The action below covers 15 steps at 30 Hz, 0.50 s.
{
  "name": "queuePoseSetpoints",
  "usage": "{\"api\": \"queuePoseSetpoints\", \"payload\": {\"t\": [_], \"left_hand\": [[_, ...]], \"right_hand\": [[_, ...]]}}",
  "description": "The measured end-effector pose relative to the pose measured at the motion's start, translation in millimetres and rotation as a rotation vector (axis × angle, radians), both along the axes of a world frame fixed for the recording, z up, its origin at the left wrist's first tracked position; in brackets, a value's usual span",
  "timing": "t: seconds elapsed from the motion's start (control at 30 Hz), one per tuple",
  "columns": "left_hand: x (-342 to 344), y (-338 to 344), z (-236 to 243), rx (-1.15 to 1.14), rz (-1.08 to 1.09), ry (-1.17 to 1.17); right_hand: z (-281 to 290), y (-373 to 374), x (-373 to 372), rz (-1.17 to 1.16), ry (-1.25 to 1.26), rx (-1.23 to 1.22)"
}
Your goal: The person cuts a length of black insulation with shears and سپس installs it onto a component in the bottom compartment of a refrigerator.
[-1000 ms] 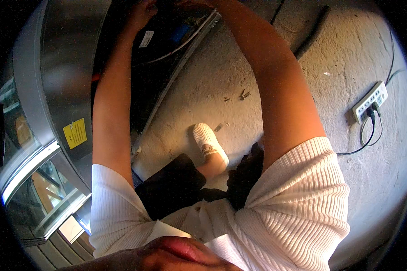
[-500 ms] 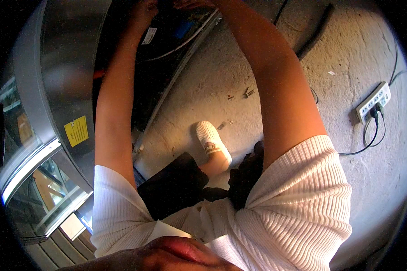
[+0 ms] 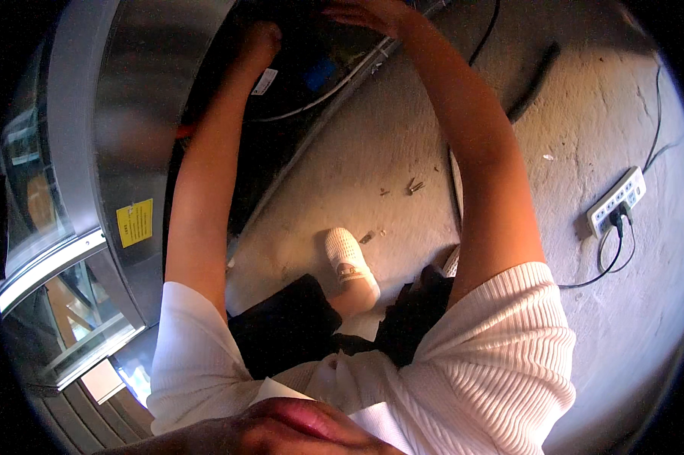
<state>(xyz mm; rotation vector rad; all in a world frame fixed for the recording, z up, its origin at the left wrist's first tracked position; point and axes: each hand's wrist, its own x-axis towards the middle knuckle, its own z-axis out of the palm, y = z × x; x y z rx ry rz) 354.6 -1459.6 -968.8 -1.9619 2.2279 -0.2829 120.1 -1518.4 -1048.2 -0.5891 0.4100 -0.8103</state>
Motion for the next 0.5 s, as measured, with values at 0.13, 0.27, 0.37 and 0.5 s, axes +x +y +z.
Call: {"api": "queuePoseSetpoints", "payload": {"t": [0.13, 0.27, 0.37, 0.5], "left_hand": [[9.8, -8.1, -0.7, -0.001, -0.193, 0.608], [5.5, -25.0, -8.1, -0.102, -0.257, 0.5], [-15.8, -19.7, -4.6, -0.19, -0.313, 0.505], [-15.2, -24.2, 3.1, -0.075, -0.271, 0.439]], "right_hand": [[9.3, 2.9, -6.5, 0.005, 0.157, -0.053], [-0.8, -2.4, -4.5, 0.048, -0.002, -0.051], [-5.2, 8.2, -1.0, -0.031, 0.032, -0.12], [-8.0, 5.7, 13.9, -0.072, 0.07, -0.15]]}}
